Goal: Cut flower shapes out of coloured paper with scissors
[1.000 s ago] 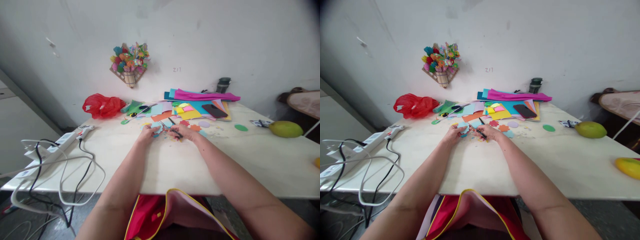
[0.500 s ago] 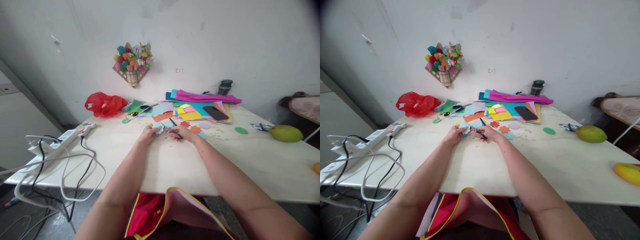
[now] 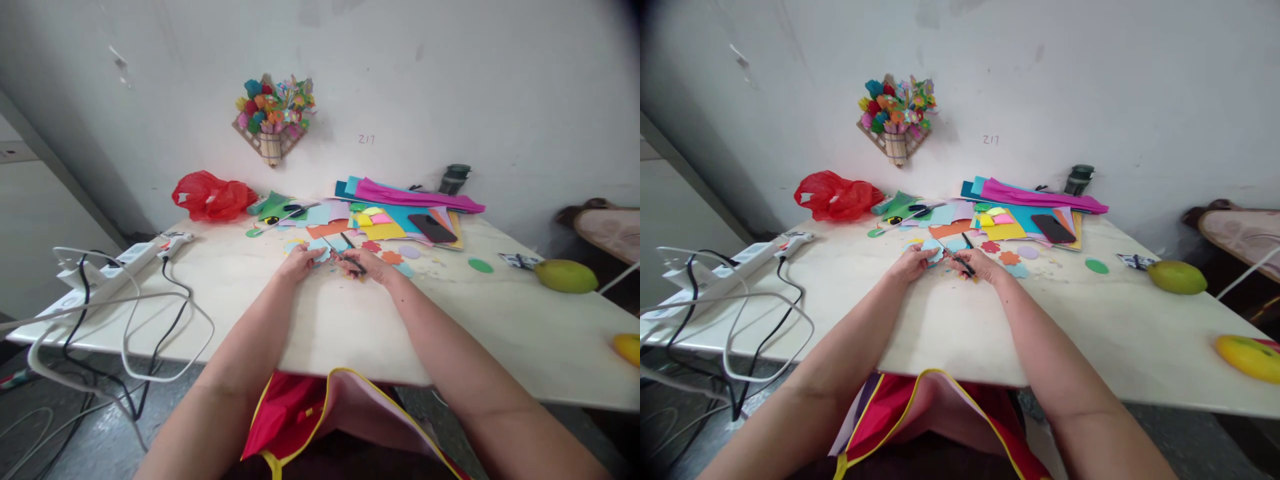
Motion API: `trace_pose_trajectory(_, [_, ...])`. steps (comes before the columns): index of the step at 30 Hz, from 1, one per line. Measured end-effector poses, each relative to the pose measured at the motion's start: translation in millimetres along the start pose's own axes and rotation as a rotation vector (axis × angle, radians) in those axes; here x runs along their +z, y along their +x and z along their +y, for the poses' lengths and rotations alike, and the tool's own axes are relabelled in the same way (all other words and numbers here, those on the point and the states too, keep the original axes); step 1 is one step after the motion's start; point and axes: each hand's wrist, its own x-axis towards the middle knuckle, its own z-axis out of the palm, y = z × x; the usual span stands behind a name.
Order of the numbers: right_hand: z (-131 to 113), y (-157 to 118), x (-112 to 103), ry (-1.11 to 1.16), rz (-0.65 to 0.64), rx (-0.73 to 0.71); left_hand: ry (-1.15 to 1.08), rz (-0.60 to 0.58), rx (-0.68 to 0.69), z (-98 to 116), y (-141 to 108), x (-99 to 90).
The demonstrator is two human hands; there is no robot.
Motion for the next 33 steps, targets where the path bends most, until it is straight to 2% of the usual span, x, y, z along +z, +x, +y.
trace_pose_trajectory(10, [12.8, 6.8, -3.5, 0.018, -0.029, -0.022, -0.002, 0.011, -0.003, -0.2, 1.3, 0.2])
trace_pose_trajectory(24, [14.5, 10.2, -3.0, 0.138, -0.024, 0.003, -0.012, 0.021, 0.001, 3.1, -0.8, 4.0])
trace_pose_trajectory(33, [12.5, 8.3, -2.2, 0.121, -0.006, -0.001, 0.023, -0.004, 0.007, 3.0, 0.3, 1.5])
